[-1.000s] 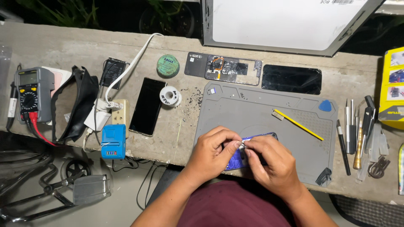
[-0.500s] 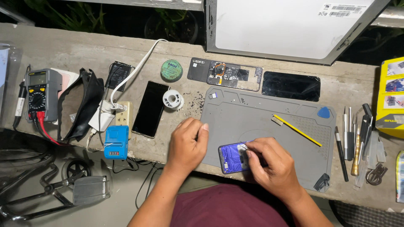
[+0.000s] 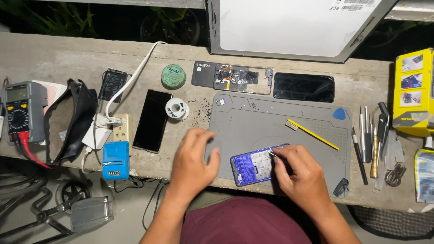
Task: The person scrapes residue off the back of a smartphone using a metal tool and then brushes the surface with a small brush. The person works on a single device throughout the clip.
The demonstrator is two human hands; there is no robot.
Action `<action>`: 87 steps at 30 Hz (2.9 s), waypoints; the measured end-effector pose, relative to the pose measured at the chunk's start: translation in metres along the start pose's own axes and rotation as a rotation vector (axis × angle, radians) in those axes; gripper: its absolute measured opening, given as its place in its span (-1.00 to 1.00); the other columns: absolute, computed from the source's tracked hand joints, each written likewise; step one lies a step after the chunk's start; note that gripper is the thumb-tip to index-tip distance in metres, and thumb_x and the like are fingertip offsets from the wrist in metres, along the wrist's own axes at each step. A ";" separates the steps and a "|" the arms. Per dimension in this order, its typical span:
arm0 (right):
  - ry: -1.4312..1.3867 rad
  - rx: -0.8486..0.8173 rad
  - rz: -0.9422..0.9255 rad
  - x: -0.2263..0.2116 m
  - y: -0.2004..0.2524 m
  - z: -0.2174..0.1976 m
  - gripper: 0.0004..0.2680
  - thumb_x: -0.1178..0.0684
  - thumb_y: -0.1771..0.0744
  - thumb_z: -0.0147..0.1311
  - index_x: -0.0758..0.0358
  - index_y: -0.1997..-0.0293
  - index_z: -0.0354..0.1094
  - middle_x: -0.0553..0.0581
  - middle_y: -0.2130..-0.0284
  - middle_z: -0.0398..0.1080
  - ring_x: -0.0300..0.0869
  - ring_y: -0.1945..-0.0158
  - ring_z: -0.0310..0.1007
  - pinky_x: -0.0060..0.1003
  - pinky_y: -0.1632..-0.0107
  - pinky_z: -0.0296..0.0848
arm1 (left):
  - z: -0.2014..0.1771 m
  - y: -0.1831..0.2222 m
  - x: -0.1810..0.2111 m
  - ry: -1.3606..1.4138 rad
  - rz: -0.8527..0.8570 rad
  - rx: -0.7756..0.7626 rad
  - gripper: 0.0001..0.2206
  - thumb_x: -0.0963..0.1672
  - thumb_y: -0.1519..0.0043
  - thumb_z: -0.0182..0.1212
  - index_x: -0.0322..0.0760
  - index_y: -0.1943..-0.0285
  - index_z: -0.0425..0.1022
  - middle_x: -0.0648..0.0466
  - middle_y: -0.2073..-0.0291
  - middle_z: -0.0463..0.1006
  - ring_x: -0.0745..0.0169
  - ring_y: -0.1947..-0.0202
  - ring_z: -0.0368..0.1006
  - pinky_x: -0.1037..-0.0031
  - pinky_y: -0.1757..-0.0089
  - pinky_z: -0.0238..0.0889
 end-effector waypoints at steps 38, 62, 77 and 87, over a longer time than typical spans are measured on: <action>0.137 -0.093 0.008 0.008 -0.001 -0.005 -0.86 0.21 -0.32 0.16 0.09 0.08 0.53 0.08 0.32 0.50 0.06 0.20 0.59 -0.08 0.13 0.57 | 0.018 0.021 0.048 0.034 0.208 0.017 -0.61 0.00 -0.32 0.19 -0.39 -0.13 0.51 -0.22 0.08 0.48 -0.32 0.06 0.44 0.06 0.04 0.36; -0.135 0.111 0.028 0.002 0.025 -0.001 -0.87 0.26 -0.35 0.12 0.37 0.01 0.45 0.25 0.18 0.52 -0.07 0.15 0.56 -0.28 0.02 0.49 | 0.048 0.006 0.073 0.909 0.069 0.079 -0.56 -0.03 -0.32 0.11 -0.26 -0.36 0.27 -0.16 -0.31 0.30 -0.01 -0.37 0.26 0.23 -0.38 0.11; 0.027 -0.141 -0.105 0.001 0.030 0.008 -0.87 0.26 -0.30 0.12 0.24 0.12 0.48 0.15 0.20 0.46 -0.12 0.26 0.54 -0.27 0.25 0.53 | 0.109 -0.009 0.000 1.156 -0.656 0.023 -0.76 -0.09 -0.25 0.01 -0.26 -0.01 0.47 -0.04 0.31 0.54 0.16 0.28 0.51 0.44 0.15 0.43; 0.109 -0.192 -0.120 -0.001 0.032 0.017 -0.88 0.26 -0.30 0.12 0.24 0.11 0.46 0.12 0.23 0.42 -0.06 0.21 0.47 -0.23 0.30 0.45 | 0.106 -0.011 -0.002 1.088 -0.575 0.038 -0.76 -0.08 -0.25 0.00 -0.25 0.02 0.46 -0.03 0.35 0.54 0.17 0.32 0.54 0.44 0.19 0.44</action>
Point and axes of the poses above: each hand's wrist, its own y-axis away from the middle knuckle, its own z-axis out of the palm, x = y × z, the point moved 10 cm from there along -y, towards the middle knuckle
